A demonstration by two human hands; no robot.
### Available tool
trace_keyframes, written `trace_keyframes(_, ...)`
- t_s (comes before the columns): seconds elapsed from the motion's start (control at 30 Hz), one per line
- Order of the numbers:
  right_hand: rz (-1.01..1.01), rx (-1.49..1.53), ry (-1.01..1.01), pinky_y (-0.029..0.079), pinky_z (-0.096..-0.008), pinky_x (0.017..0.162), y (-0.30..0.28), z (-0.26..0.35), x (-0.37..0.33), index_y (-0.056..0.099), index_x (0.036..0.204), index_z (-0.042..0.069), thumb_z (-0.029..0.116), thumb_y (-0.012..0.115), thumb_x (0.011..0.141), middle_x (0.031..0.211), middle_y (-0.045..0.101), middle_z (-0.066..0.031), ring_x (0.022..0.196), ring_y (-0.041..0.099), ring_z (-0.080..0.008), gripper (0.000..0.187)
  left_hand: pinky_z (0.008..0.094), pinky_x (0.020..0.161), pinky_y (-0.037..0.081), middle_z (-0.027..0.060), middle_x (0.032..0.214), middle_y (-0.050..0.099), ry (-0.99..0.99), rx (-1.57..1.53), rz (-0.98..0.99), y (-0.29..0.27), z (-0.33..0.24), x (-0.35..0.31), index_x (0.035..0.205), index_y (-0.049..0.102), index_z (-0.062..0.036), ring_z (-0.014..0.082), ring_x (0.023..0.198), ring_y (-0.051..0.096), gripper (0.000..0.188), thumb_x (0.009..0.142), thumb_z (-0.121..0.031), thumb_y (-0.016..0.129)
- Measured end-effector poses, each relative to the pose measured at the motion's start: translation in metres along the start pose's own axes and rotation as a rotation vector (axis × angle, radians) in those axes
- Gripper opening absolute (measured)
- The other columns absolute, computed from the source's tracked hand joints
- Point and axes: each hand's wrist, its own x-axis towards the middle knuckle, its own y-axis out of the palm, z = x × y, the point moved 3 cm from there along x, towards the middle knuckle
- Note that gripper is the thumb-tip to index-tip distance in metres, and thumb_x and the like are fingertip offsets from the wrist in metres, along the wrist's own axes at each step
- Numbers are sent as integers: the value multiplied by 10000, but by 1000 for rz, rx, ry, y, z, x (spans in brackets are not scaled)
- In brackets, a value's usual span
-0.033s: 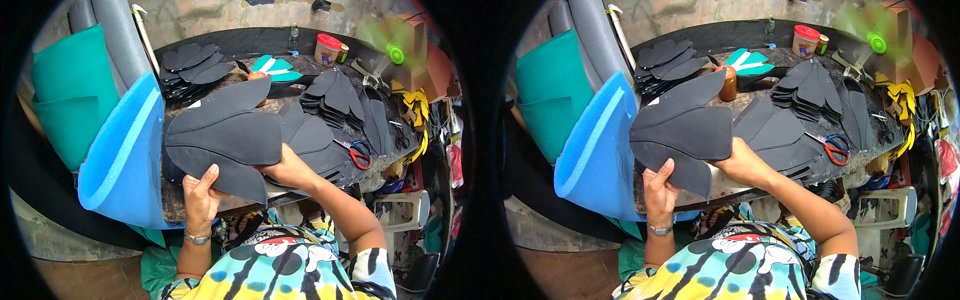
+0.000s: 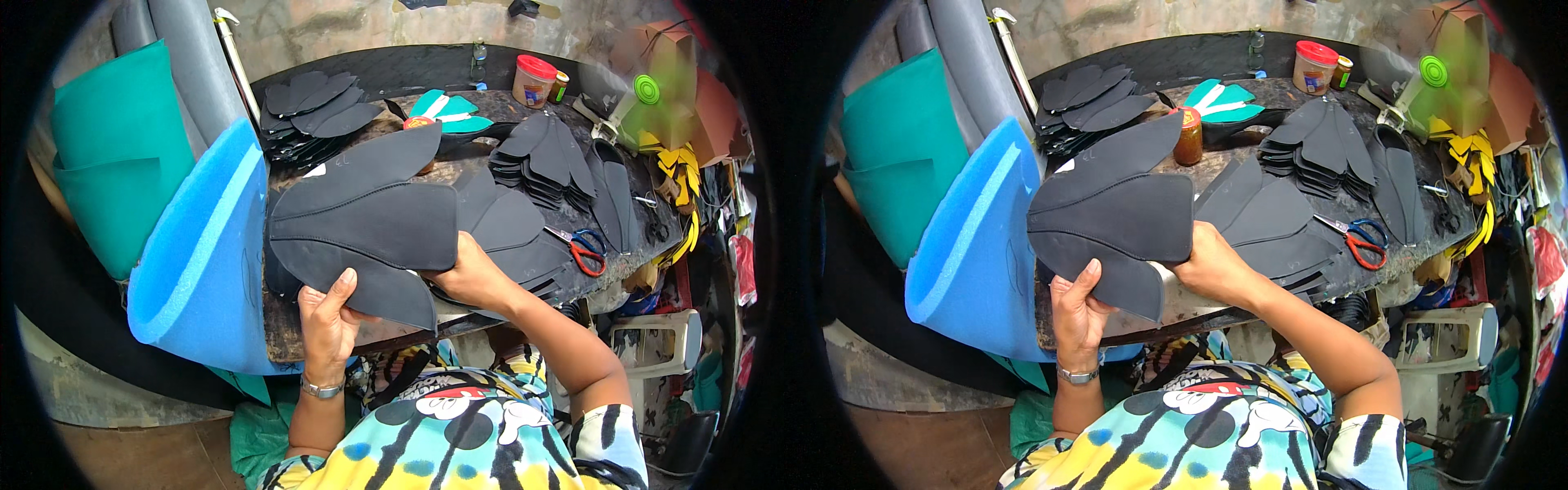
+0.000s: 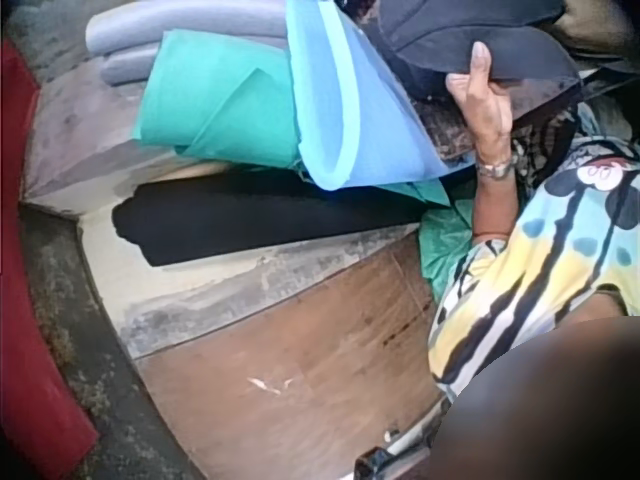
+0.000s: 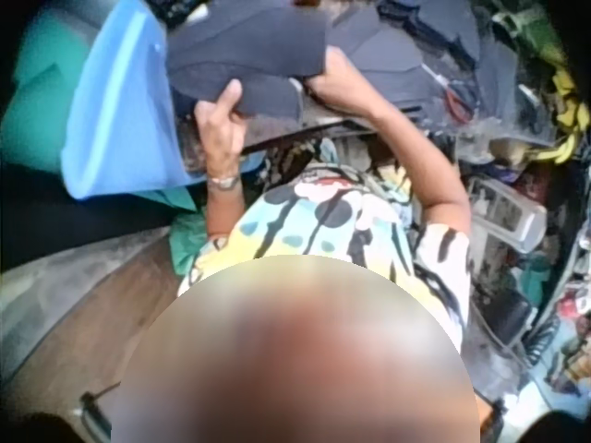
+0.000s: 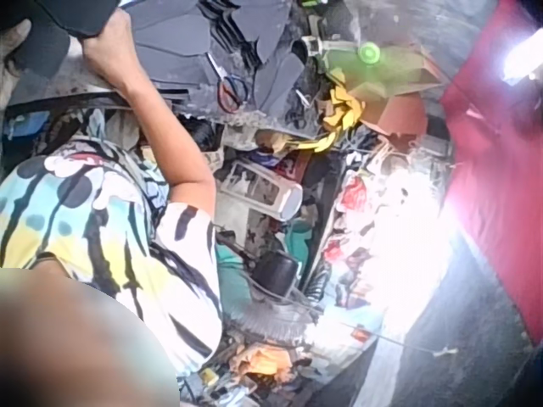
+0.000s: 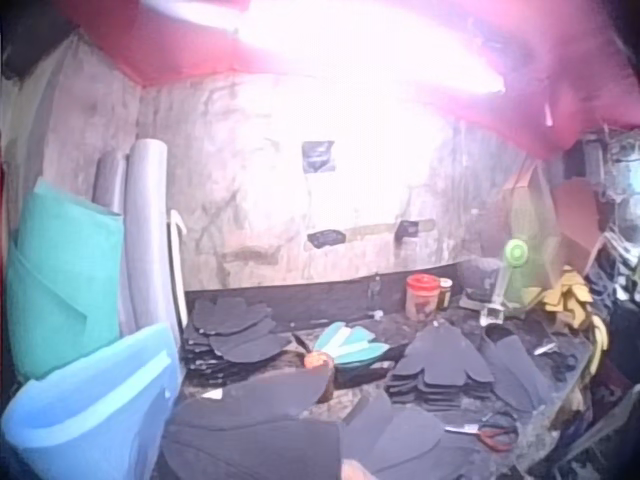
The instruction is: The person repeatedly picks up black fabric pieces from a table, turns them over to check the edges and seams, and places them back down. The person handles the pieces one at a time, inspecting the stitching and shape before returning them to the pile.
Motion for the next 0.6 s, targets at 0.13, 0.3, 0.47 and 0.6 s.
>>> trace_keyframes(0.13,-34,-10,64,450,-301,834,-3,0,1,591,1056,-37,105,664,790,995,642,-131,928,580,-175,310,315,680,584,132,978,646,-8,-1,-22,-1,4,0,1048,570,41,195,820,664,187,873,-24,565)
trace_keyframes(0.3,-3,119,219,443,-307,856,-2,-13,-3,549,1124,-30,58,643,768,1043,621,-111,961,570,-184,379,330,559,596,135,927,652,18,-25,-2,-2,8,0,1023,576,42,206,749,673,173,880,-56,569)
trace_keyframes(0.47,-125,-115,-81,462,-286,723,-11,-20,9,593,948,-36,91,565,861,788,615,-64,772,576,-157,156,362,487,594,146,911,651,48,-12,-26,-4,8,-1,1011,584,60,224,727,674,180,889,-71,562)
trace_keyframes(0.6,-197,280,296,456,-230,630,-40,-35,14,597,1032,57,275,480,957,816,600,-11,700,556,-90,259,343,489,593,112,892,651,44,17,-30,-3,12,-1,1016,579,24,208,711,673,166,884,-77,575)
